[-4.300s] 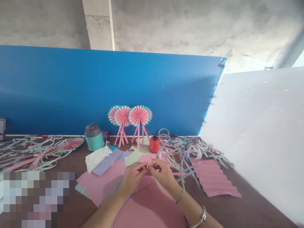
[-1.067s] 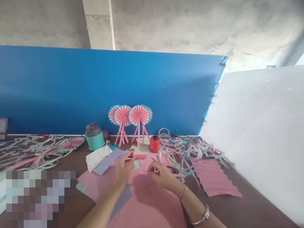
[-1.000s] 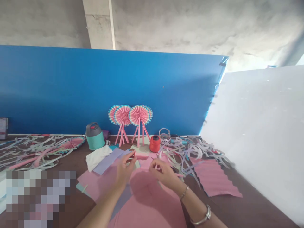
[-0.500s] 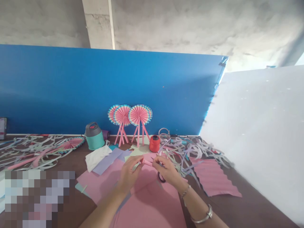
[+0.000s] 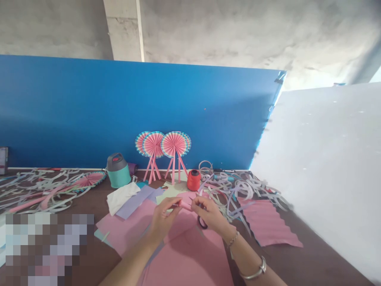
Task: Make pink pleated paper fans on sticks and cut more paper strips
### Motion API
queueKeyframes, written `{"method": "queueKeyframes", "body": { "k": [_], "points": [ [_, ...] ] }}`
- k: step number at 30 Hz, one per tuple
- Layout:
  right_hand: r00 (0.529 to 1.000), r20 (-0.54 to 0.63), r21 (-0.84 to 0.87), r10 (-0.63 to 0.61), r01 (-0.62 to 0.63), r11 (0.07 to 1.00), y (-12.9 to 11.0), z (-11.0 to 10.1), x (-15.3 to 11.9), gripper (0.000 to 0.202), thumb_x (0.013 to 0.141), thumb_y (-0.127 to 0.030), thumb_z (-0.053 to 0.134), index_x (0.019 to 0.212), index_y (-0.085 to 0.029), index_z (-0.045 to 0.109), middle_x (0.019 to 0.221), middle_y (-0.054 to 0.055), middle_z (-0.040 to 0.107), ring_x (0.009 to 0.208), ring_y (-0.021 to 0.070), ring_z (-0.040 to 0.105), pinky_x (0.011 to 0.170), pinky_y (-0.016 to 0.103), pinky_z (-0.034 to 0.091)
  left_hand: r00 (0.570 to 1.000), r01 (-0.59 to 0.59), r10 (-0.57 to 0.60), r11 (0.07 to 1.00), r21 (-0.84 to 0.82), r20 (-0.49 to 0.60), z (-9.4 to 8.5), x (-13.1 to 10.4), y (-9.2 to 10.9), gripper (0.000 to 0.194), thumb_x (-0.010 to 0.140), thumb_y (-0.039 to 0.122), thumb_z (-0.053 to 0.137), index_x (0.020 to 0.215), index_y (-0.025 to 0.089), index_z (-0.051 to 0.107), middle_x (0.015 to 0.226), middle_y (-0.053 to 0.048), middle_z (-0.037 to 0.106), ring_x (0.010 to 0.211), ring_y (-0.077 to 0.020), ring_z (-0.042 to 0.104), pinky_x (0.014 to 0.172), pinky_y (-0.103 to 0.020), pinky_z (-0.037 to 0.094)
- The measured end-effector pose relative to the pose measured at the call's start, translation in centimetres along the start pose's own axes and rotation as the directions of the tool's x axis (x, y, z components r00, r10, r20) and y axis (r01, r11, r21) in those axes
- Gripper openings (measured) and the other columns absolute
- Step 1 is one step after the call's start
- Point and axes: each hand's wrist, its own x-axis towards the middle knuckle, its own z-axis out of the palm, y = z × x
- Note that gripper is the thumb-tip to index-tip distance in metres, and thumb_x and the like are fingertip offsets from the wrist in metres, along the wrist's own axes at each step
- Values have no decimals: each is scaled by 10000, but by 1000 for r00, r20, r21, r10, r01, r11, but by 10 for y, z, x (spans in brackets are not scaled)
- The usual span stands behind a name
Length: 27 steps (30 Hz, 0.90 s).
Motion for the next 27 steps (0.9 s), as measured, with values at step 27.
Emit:
{"method": "queueKeyframes", "body": {
  "k": [27],
  "points": [
    [1000, 5, 35, -12, 12, 999, 1, 4, -1, 139, 792, -261, 471, 673, -199, 504, 600, -29, 498, 533, 106, 463, 486, 212, 360, 977, 211, -184, 902, -376, 107, 10, -6, 15, 290, 751, 359, 655, 969, 174, 605, 929, -71, 665, 850, -200, 651, 782, -325, 518]
  ]
}}
